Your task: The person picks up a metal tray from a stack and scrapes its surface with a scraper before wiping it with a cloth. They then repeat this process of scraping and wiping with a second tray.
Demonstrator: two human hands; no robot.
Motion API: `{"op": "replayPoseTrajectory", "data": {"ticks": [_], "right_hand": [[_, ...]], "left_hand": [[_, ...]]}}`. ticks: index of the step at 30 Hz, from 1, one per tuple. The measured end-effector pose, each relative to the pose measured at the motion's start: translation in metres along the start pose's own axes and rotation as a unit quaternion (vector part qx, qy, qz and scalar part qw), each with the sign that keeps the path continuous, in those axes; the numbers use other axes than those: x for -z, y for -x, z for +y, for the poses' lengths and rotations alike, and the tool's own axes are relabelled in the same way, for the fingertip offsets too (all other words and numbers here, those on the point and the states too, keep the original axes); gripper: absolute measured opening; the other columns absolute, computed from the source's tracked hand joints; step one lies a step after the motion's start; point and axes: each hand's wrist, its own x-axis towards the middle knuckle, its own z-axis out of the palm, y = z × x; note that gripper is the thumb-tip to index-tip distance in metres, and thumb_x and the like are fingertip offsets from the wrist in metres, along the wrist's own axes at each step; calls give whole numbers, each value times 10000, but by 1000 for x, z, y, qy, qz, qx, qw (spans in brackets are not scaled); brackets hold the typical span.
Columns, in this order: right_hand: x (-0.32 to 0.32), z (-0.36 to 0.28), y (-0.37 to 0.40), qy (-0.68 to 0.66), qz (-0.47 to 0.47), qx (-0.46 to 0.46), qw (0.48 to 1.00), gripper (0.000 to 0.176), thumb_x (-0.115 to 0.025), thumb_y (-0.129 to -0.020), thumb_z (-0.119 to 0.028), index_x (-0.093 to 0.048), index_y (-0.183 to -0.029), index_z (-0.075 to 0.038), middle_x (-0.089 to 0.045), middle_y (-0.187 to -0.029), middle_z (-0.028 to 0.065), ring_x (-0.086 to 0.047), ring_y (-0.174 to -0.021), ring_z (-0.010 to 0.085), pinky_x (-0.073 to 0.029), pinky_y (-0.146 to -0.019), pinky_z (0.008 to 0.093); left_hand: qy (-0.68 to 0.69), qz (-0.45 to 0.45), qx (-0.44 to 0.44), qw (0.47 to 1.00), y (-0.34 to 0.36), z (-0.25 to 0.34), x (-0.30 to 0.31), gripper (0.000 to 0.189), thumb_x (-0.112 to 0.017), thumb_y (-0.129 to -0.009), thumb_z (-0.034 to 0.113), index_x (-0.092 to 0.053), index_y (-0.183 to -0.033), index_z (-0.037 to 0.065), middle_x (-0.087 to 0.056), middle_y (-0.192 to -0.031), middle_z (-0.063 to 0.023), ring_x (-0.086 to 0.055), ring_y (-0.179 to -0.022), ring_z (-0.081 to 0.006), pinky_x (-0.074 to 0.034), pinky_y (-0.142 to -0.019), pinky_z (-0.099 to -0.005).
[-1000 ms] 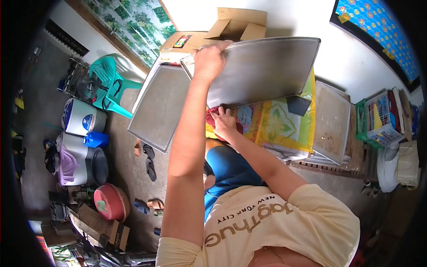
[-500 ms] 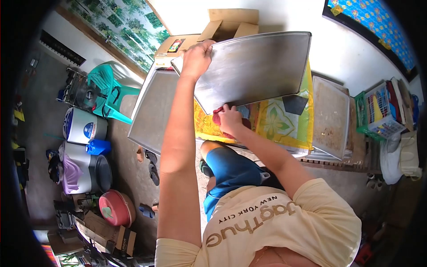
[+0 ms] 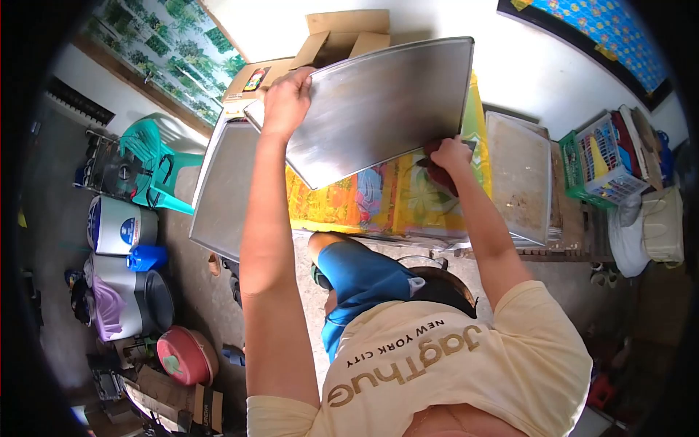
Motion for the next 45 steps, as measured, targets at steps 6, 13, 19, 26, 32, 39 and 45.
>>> {"op": "replayPoseTrajectory", "data": {"ticks": [6,13,19,26,32,39,45], "right_hand": [[81,59,-19,-325,240,-9,915,573,-671,-774,-439,-621,-1311,-246,-526,-1268,197,-604,-1137,378,-492,-974,448],[152,29,-67,-575,295,230,728,551,-787,-831,-313,-617,-1299,-76,-579,-1173,148,-617,-1050,256,-488,-944,366],[92,50,-89,-694,117,166,691,437,-755,-877,-195,-623,-1256,-23,-689,-1110,70,-636,-1021,164,-487,-940,328],[-12,91,-112,-647,21,143,749,443,-763,-875,-210,-623,-1270,-68,-681,-1132,31,-625,-1036,157,-484,-931,320],[0,96,-87,-627,-10,134,768,454,-770,-857,-173,-618,-1270,-62,-676,-1136,31,-619,-1058,150,-489,-936,327],[53,80,-64,-592,21,212,777,486,-743,-879,-162,-582,-1329,-73,-681,-1115,40,-624,-1020,157,-496,-903,322],[92,56,-60,-511,35,275,814,495,-729,-888,-199,-571,-1342,-82,-691,-1083,66,-631,-993,174,-492,-896,324]], "left_hand": [[-78,4,-22,997,4,6,2,185,-594,-941,189,-700,-1091,168,-716,-997,-82,-641,-995,-279,-346,-860,-464],[-61,20,-34,997,14,17,5,257,-688,-886,262,-703,-1112,140,-713,-1043,-73,-630,-1017,-278,-356,-925,-463],[-102,39,-44,993,14,18,2,289,-725,-864,265,-697,-1101,102,-718,-1018,-88,-643,-973,-276,-405,-881,-412],[-108,25,-30,993,6,4,-6,317,-719,-871,309,-687,-1125,122,-716,-989,-109,-648,-969,-288,-378,-904,-447],[-148,2,7,989,8,28,4,450,-717,-849,485,-680,-1102,115,-722,-991,-113,-655,-1008,-302,-368,-945,-475],[7,26,62,998,4,29,18,439,-746,-836,464,-674,-990,59,-675,-808,-89,-606,-784,-248,-407,-806,-414],[106,106,95,984,17,4,39,332,-834,-810,283,-667,-830,-4,-565,-579,-7,-443,-539,-103,-392,-547,-268]]}}
